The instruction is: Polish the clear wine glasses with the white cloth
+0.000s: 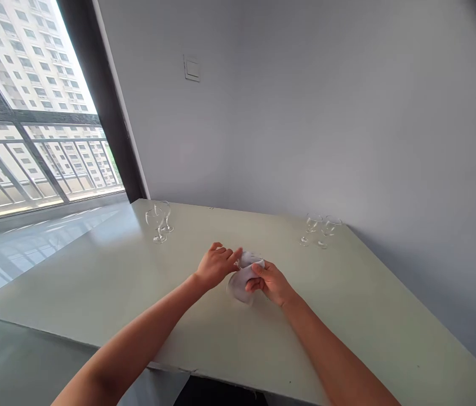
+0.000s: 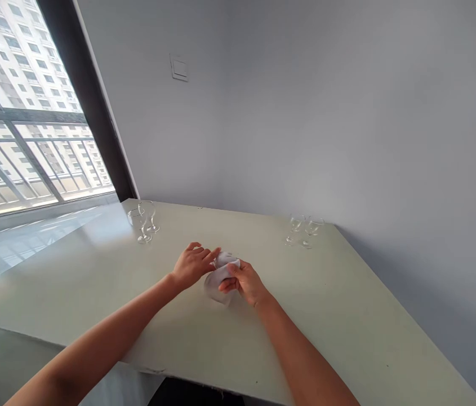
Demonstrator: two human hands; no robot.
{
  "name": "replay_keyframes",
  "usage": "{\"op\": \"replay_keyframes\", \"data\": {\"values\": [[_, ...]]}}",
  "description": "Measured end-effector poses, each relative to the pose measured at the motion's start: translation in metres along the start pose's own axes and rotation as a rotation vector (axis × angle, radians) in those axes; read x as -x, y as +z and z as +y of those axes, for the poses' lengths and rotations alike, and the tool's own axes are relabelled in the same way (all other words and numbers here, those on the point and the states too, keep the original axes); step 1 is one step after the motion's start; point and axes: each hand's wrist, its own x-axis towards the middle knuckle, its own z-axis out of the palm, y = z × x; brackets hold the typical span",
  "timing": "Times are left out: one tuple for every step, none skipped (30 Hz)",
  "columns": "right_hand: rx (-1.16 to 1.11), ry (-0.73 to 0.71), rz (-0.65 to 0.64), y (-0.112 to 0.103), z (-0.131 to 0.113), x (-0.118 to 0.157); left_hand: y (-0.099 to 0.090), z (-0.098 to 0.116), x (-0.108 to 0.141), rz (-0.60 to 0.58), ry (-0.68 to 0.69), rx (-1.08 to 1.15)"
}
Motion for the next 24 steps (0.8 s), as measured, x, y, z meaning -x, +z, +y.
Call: {"op": "replay_keyframes", "data": {"values": [[0.089,-0.018,-0.023,0.001,-0.003,0.002,-0.004,-0.004,0.0,-0.083,-0.031,0.08],[0.173,-0.031,-0.052,0.002,-0.006,0.005,-0.008,-0.008,-0.001,-0.187,-0.064,0.184],[0.241,-0.031,-0.091,0.004,-0.008,0.008,-0.014,-0.012,-0.001,-0.319,-0.09,0.312],[0.287,-0.018,-0.137,0.005,-0.011,0.01,-0.019,-0.015,-0.001,-0.469,-0.102,0.449],[0.308,0.002,-0.185,0.005,-0.012,0.011,-0.024,-0.017,-0.001,-0.623,-0.101,0.579],[0.307,0.02,-0.218,0.006,-0.013,0.012,-0.029,-0.018,-0.001,-0.752,-0.093,0.677],[0.289,0.035,-0.229,0.005,-0.013,0.012,-0.033,-0.018,0.0,-0.822,-0.089,0.718],[0.254,0.042,-0.207,0.005,-0.011,0.01,-0.035,-0.016,0.0,-0.809,-0.092,0.69],[0.205,0.041,-0.155,0.004,-0.009,0.008,-0.036,-0.014,0.0,-0.723,-0.098,0.597],[0.143,0.038,-0.087,0.003,-0.006,0.005,-0.036,-0.01,0.001,-0.588,-0.095,0.463],[0.077,0.037,-0.022,0.002,-0.004,0.003,-0.035,-0.007,0.002,-0.44,-0.077,0.319],[0.015,0.036,0.025,0.002,-0.002,0.001,-0.033,-0.004,0.003,-0.308,-0.05,0.192],[-0.033,0.035,0.046,0.001,0.0,0.0,-0.032,-0.002,0.004,-0.217,-0.022,0.107],[-0.055,0.028,0.042,0.002,0.0,0.0,-0.031,-0.001,0.004,-0.171,-0.009,0.076],[-0.044,0.018,0.016,0.002,-0.002,0.001,-0.031,-0.002,0.005,-0.167,-0.026,0.097],[-0.001,0.002,-0.021,0.003,-0.004,0.003,-0.032,-0.004,0.005,-0.209,-0.068,0.168],[0.064,-0.012,-0.064,0.005,-0.007,0.006,-0.034,-0.008,0.005,-0.295,-0.12,0.279],[0.135,-0.018,-0.111,0.006,-0.01,0.009,-0.037,-0.011,0.005,-0.416,-0.166,0.417],[0.195,-0.016,-0.154,0.007,-0.013,0.012,-0.04,-0.015,0.005,-0.554,-0.198,0.56],[0.234,-0.005,-0.189,0.008,-0.015,0.013,-0.042,-0.018,0.006,-0.682,-0.215,0.683],[0.245,0.009,-0.207,0.009,-0.015,0.014,-0.044,-0.019,0.007,-0.765,-0.225,0.759],[0.225,0.023,-0.198,0.009,-0.013,0.013,-0.044,-0.02,0.008,-0.77,-0.239,0.766],[0.176,0.034,-0.159,0.01,-0.011,0.011,-0.043,-0.019,0.009,-0.698,-0.251,0.701],[0.105,0.041,-0.093,0.01,-0.007,0.008,-0.04,-0.017,0.01,-0.577,-0.243,0.584]]}}
